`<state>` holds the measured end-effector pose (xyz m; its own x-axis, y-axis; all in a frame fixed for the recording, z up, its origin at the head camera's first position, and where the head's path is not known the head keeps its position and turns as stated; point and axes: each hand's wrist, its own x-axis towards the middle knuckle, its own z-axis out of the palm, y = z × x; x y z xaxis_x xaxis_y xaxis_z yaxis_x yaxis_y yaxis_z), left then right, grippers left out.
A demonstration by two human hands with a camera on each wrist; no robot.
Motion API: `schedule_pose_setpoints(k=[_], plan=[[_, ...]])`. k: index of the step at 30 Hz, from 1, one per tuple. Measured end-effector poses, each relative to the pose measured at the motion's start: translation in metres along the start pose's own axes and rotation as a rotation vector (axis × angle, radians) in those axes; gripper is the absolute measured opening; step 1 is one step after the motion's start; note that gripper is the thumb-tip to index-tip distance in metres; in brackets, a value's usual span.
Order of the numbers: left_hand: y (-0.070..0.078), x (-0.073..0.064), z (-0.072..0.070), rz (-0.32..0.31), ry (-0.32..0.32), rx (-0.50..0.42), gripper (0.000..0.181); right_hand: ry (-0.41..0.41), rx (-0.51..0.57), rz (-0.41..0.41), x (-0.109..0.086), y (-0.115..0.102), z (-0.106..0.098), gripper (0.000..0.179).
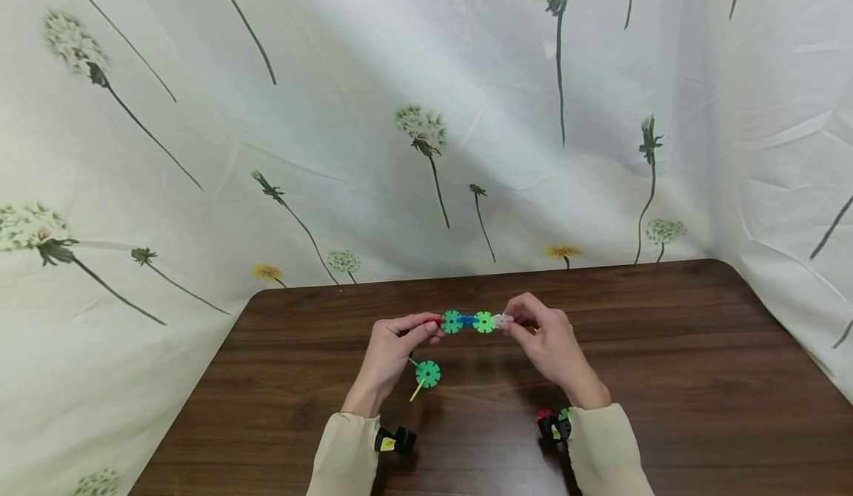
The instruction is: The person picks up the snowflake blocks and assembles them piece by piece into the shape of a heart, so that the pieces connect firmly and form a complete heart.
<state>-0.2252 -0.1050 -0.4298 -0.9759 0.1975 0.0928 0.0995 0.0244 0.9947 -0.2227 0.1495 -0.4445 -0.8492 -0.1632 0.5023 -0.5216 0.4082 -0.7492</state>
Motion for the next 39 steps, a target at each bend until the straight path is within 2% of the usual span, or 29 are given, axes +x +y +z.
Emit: schedule_pose_setpoints(k=[12, 23, 39], plan=[[-0.0022, -0.0016, 0.0016, -0.003, -0.018, 0.024, 0.024, 0.028, 0.018, -0.06, 0.0, 0.0012, 0.003, 0.017], [0.0009, -0.0017, -0.0015, -0.012, -0.043, -0.037, 0.024, -0.015, 0.031, -0.039, 0.0011, 0.001, 0.0005, 0.018], [0.0009, -0.0009, -0.0022, -0.02, -0.078, -0.039, 0.026, -0.055, -0.011, 0.033, -0.0006, 0.0016, -0.0029, 0.022]])
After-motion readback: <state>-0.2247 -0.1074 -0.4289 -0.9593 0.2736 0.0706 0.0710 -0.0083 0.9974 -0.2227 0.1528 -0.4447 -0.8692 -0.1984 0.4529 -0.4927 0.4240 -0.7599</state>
